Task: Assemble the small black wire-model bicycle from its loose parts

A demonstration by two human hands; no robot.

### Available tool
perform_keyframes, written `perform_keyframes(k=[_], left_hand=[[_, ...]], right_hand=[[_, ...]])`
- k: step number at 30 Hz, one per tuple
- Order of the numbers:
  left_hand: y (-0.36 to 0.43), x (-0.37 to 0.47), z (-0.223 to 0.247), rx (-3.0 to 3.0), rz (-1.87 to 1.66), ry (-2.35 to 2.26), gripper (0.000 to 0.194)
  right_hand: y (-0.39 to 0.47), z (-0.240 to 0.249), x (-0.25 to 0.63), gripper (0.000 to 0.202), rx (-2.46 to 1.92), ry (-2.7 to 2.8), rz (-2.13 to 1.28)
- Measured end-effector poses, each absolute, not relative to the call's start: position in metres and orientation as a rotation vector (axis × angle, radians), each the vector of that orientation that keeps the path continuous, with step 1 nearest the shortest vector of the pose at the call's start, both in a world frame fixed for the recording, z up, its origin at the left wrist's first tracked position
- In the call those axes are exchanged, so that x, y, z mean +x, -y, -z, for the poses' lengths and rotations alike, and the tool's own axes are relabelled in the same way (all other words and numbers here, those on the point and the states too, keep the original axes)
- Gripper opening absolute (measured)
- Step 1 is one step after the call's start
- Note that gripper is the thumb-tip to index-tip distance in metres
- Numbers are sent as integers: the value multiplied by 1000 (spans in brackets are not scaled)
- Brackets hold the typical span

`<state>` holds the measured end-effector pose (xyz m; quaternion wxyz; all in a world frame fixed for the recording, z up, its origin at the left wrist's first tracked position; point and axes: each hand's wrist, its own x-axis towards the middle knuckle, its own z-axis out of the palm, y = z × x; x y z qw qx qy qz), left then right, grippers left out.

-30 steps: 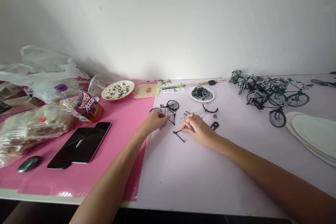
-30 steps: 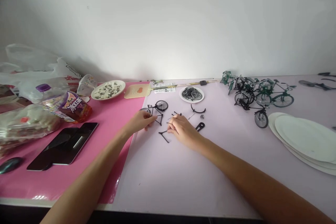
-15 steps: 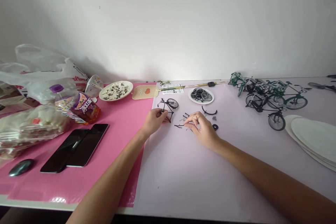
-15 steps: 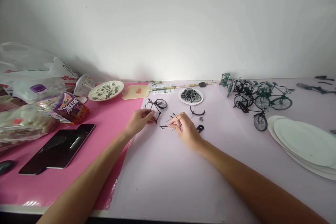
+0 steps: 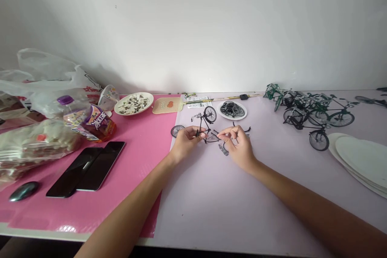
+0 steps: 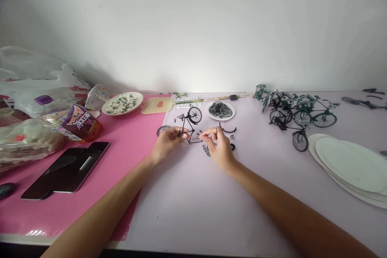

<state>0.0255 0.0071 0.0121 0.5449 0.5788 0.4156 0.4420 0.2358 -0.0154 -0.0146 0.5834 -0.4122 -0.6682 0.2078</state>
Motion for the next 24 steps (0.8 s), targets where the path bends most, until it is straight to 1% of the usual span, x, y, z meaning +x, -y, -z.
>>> perform_keyframes(k=[6,10,17,24], left_hand=[[1,34,-15,1354,-1061,-836,44],[6,41,-16,1372,-1052,-827,35],[11,47,-15,1389,-1038,-855,40],[14,49,-15,1445,-1150,-878,32]], right_hand=[[10,21,238,38,-939,1360,-617],[6,24,239,40,-923,1301,-708],[5,22,239,41,-958,1356,-717],[7,20,238,43,-910,1371,-806]])
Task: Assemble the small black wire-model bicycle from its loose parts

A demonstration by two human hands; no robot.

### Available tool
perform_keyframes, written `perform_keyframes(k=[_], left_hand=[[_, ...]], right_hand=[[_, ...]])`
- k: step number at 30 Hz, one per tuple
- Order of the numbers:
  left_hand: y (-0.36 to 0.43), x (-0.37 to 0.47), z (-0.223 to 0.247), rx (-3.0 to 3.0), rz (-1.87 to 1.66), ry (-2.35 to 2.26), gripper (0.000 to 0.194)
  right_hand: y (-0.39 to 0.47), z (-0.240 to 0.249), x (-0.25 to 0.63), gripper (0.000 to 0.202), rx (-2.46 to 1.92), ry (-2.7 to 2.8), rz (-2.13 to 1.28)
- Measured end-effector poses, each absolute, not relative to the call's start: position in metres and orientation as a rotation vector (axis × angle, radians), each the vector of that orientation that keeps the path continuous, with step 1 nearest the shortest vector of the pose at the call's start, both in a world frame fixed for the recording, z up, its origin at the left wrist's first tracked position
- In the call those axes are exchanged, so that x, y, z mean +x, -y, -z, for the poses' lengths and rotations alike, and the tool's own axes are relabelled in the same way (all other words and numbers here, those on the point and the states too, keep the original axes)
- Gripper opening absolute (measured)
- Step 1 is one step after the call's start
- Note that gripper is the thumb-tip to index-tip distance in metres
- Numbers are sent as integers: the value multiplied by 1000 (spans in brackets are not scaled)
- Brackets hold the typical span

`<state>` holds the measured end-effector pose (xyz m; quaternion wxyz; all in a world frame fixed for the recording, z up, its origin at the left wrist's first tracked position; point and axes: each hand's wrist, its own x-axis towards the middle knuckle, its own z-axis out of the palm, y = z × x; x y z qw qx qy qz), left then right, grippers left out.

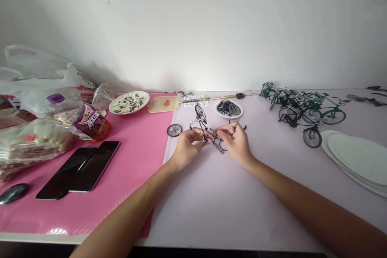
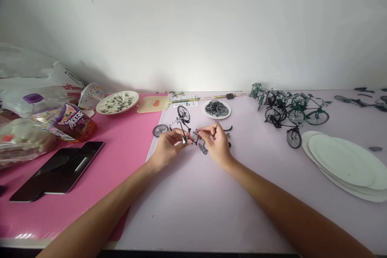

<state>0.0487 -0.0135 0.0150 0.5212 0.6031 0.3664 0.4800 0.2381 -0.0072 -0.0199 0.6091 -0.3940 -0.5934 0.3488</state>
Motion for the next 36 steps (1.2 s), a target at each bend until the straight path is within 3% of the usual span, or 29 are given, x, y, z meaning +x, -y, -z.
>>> perform_keyframes(k=[6,16,26,36], left_hand=[[12,47,-15,1410,-1264,-928,33],[11,48,-11,1398,-1256,-927,31],[11,47,-11,1407,-1243,-948,31],[6,42,-8,1299,-1276,-930,34]], right_hand=[[15,13,235,47,-912,1510,-424],[19,13,232,36,-923,1765,-218],[19,15,229,43,-1008,1717,-241],[15,13,234,35,-920,1677,-282]])
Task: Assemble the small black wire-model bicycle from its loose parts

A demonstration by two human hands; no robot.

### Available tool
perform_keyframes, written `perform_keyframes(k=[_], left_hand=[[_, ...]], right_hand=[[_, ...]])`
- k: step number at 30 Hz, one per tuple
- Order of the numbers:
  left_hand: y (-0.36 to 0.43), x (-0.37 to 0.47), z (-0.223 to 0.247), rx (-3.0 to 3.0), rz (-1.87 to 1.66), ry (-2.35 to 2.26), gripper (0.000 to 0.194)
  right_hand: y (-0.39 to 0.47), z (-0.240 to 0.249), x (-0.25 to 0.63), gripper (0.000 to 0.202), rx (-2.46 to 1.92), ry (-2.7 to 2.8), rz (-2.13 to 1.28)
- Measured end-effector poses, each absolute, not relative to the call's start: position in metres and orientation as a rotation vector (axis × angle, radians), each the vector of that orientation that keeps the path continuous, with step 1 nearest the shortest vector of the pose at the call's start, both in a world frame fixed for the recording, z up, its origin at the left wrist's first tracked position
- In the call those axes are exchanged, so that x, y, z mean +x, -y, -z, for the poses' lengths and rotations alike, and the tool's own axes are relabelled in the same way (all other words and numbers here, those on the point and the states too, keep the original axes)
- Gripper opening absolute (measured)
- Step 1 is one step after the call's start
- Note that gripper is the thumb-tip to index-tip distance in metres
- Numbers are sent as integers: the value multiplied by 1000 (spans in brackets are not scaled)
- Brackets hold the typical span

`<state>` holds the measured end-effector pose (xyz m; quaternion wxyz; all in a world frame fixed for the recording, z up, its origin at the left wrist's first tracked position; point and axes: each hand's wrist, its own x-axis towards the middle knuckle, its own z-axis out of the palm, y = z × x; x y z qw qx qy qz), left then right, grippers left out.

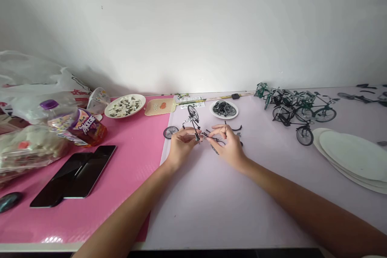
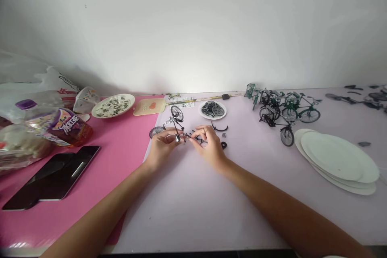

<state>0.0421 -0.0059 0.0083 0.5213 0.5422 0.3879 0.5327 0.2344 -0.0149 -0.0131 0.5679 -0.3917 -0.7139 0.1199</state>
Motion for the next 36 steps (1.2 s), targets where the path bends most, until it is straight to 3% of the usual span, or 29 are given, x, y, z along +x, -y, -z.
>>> perform_keyframes(k=[6,14,36], left_hand=[[1,38,-8,1433,-1302,-986,26],[3,40,-6,1318,-1198,-938,45],[7,43,-11,1299,-1159,-963,52]], right_hand=[[13,17,234,38,-901,1646,-424],[14,16,232,41,-869,1595,-473],[12,21,235,43,-937,1580,-579]])
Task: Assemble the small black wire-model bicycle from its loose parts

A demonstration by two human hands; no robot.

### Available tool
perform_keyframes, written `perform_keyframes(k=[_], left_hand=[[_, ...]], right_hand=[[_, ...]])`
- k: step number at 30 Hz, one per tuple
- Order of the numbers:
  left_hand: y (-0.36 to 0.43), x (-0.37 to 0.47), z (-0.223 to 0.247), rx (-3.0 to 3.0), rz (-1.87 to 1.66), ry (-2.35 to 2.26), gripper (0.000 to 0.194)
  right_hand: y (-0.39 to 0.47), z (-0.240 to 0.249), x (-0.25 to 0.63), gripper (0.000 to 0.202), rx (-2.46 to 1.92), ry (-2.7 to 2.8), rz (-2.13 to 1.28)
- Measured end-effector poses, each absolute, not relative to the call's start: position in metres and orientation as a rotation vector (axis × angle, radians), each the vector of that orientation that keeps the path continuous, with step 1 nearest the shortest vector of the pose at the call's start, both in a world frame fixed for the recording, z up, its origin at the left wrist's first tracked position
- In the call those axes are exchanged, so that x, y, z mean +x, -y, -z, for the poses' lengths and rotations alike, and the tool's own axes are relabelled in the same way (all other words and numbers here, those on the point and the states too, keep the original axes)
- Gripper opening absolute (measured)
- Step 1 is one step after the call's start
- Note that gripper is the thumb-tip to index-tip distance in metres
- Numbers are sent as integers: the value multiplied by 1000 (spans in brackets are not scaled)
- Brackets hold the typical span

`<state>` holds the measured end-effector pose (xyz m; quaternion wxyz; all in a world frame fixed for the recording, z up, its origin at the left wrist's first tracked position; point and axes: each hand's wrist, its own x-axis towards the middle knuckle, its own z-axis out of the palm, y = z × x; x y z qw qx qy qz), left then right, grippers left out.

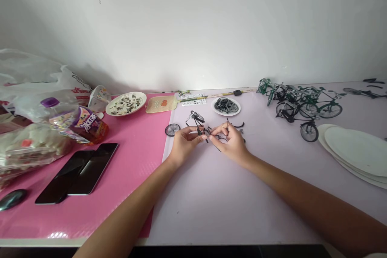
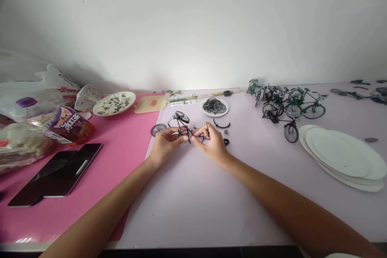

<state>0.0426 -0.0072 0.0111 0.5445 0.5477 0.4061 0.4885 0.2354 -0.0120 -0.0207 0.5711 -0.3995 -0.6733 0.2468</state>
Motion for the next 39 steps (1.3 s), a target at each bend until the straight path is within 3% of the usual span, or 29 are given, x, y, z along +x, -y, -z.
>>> perform_keyframes(k=[39], left_hand=[[4,42,-5,1325,-1123,-980,54]], right_hand=[[17,11,234,41,-953,1693,-464]])
